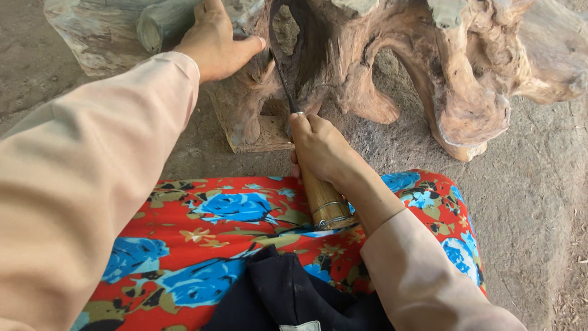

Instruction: The person selects a chisel and mallet from a bucket, then sits on the floor to carve a large wooden root. They repeatedly strike the chisel with the mallet to shape the wood, adjusting their grip and position as they work.

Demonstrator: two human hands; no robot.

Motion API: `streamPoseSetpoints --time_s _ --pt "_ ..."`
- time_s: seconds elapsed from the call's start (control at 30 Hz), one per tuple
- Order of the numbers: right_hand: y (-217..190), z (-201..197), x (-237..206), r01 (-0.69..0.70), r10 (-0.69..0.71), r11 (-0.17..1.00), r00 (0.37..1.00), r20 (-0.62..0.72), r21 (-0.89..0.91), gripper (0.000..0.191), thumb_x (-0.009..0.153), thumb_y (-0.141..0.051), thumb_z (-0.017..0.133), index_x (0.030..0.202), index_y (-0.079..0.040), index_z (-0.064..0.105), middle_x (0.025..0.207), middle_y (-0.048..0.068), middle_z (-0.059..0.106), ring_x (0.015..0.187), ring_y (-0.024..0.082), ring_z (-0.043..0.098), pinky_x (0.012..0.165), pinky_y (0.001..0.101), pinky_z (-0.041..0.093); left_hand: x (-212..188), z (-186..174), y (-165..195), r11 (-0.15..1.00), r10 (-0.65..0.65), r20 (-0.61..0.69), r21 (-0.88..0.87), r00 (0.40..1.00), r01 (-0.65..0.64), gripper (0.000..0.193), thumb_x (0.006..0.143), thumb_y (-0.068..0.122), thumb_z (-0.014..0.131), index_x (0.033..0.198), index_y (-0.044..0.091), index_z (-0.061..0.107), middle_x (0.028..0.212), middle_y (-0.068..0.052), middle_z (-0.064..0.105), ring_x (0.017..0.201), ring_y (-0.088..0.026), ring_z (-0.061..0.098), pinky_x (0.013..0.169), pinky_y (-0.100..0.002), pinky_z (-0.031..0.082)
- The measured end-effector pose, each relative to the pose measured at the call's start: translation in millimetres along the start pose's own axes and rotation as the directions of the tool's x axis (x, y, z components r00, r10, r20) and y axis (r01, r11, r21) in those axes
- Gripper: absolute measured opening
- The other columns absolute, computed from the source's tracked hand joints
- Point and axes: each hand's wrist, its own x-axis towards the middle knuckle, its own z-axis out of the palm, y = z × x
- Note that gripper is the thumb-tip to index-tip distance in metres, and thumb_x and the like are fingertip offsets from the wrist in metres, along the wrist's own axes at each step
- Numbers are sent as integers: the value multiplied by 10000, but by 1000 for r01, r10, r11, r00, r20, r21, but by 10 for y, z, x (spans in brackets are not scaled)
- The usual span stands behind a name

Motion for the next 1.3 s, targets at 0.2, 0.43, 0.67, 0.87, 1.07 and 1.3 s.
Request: streamPoseSetpoints --time_s 0.2,0.43,0.67,0.87,1.07,1.3 --pt "52 -25 49 -50 47 991 998 31 122 437 1004 -438 408 1050 -40 582 712 82 578 495 183 571 467 372 529 105 131 -124 993 107 -89 -33 990 -110 1095 954 520 775 1470 -210 142 1529 -436 251 1310 -488 521 1064 -429 476" --pt "7 -93 134 -55 53 993 998 22 103 442 1008 -449 405 1015 -33 554 708 78 567 489 181 556 455 368 508 79 148 -78 996 88 -85 -1 992 -89 1007 1009 559 759 1490 -181 273 1546 -422 324 1324 -488 573 1111 -426 490" --pt "-345 -175 292 -82 67 991 989 132 109 408 1051 -408 442 999 -14 532 737 56 566 534 153 544 483 354 527 -52 35 84 996 24 -37 -81 999 -27 1070 911 480 734 1483 -159 94 1535 -401 215 1188 -499 590 966 -463 526" --pt "-234 -354 342 -114 110 993 981 157 22 407 1023 -424 404 1007 -51 566 715 69 579 502 159 534 473 353 524 -112 45 95 999 49 -61 -6 997 -50 1024 977 512 769 1502 -104 141 1548 -369 297 1220 -516 593 1025 -495 514" --pt "-222 -382 496 -110 107 994 980 168 11 467 1030 -456 379 989 -27 559 685 90 559 493 179 542 468 375 520 -118 31 109 998 51 -76 -21 996 -53 1005 960 483 768 1478 -88 122 1488 -384 316 1181 -508 607 1006 -489 515" --pt "-222 -387 588 -128 115 990 975 189 56 446 1042 -460 426 974 -31 531 702 63 549 509 160 540 480 348 536 -153 -32 157 999 19 -61 -50 998 -22 1013 941 450 768 1507 -51 94 1498 -371 306 1185 -516 599 1017 -482 512"
